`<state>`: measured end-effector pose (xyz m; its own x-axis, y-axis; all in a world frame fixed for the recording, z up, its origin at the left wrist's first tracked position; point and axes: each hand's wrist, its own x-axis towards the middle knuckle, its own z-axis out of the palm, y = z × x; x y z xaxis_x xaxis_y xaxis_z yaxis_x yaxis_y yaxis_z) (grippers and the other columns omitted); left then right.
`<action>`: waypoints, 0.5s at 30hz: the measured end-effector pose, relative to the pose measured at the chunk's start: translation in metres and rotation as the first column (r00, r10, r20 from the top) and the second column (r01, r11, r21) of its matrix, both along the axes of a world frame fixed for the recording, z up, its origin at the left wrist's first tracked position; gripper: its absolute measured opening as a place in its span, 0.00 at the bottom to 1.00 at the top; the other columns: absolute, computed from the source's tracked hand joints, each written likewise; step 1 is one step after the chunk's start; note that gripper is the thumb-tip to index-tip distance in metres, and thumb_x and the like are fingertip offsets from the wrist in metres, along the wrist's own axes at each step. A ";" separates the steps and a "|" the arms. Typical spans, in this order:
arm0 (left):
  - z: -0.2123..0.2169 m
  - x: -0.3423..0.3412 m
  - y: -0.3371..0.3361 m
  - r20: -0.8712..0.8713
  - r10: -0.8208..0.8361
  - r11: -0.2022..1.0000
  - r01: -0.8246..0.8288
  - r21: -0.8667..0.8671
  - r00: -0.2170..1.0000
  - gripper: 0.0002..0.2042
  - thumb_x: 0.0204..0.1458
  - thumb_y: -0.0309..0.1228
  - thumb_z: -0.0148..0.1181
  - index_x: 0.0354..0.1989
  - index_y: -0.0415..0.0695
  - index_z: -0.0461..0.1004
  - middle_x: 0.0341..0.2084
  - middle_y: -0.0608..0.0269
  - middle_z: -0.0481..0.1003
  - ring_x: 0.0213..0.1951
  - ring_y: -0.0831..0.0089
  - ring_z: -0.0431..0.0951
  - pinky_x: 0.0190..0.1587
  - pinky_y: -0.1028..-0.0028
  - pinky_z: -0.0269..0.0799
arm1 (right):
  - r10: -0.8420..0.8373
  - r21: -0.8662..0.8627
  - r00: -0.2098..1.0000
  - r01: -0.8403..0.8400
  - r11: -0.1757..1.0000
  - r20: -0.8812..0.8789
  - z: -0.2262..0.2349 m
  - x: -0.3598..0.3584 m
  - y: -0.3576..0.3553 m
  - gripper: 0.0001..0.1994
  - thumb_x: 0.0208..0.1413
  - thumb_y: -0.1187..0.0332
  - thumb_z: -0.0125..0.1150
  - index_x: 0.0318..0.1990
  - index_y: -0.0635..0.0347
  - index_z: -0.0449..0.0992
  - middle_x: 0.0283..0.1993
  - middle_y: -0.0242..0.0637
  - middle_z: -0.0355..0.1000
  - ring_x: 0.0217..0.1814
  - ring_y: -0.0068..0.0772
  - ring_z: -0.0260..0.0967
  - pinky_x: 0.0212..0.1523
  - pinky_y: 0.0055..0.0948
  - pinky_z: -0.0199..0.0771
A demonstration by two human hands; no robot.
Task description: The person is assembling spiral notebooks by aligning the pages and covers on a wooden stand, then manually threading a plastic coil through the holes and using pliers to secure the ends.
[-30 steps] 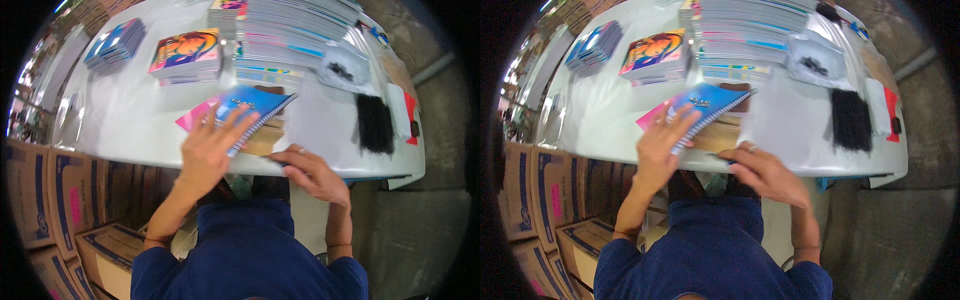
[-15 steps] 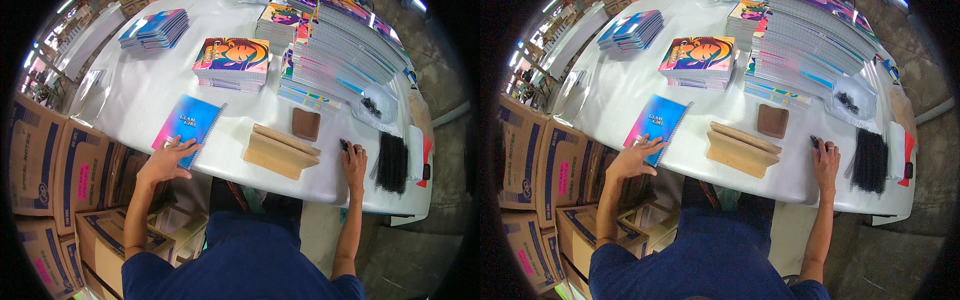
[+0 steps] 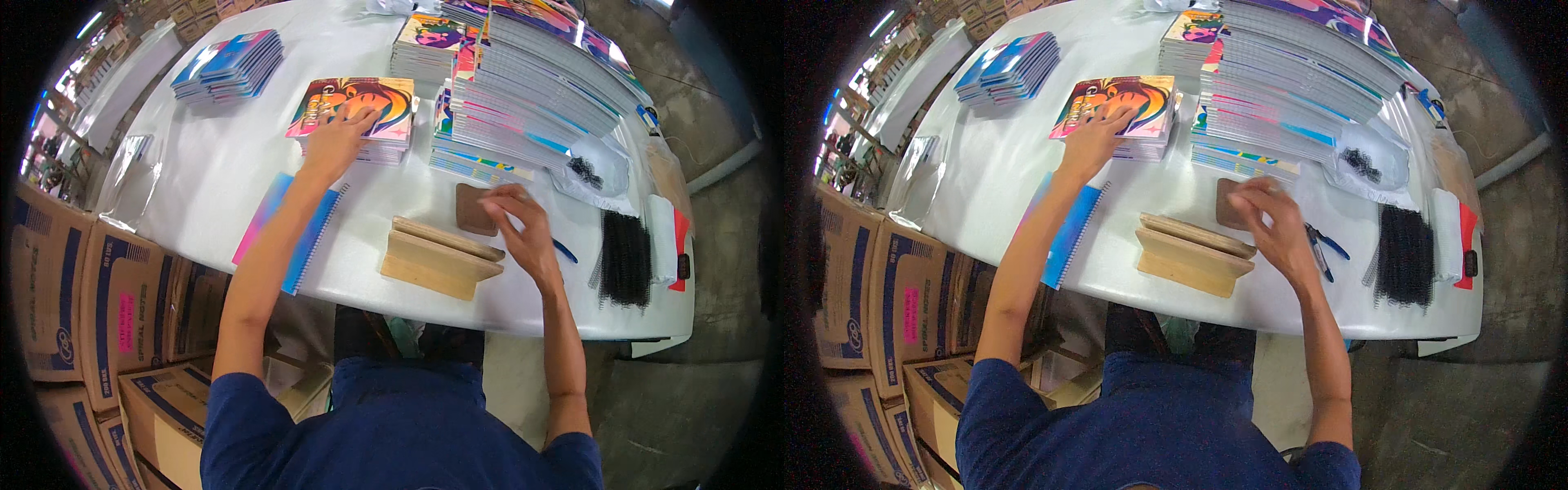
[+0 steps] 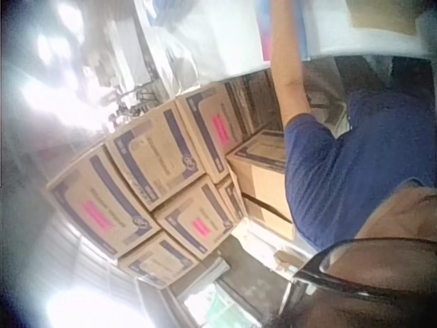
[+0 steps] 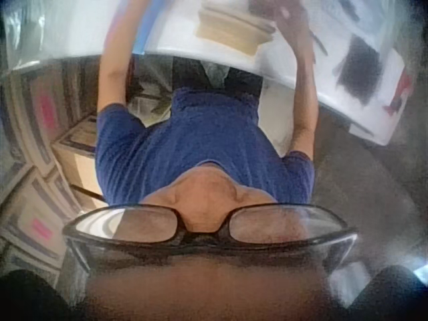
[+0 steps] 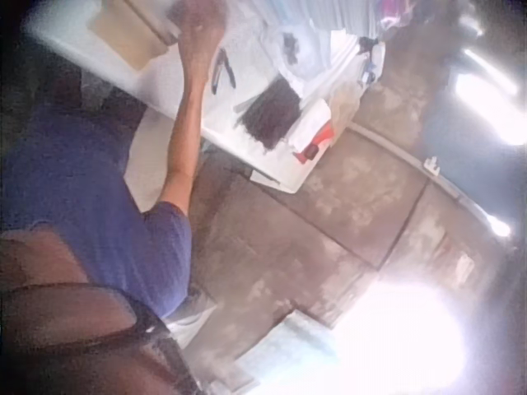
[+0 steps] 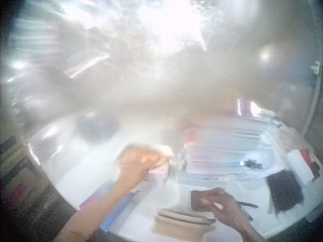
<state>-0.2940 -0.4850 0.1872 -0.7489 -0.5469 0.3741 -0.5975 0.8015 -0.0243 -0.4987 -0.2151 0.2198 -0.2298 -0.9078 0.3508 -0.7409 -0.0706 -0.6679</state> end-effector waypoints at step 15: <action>0.015 0.082 0.061 -0.902 0.240 0.810 0.439 0.390 0.358 0.53 0.44 0.39 0.73 0.71 0.38 0.40 0.66 0.46 0.56 0.65 0.61 0.58 0.67 0.65 0.49 | 0.206 -0.002 0.938 -0.213 0.977 0.279 0.058 0.043 -0.055 0.12 0.55 0.76 0.61 0.46 0.68 0.70 0.30 0.42 0.72 0.32 0.29 0.73 0.37 0.28 0.73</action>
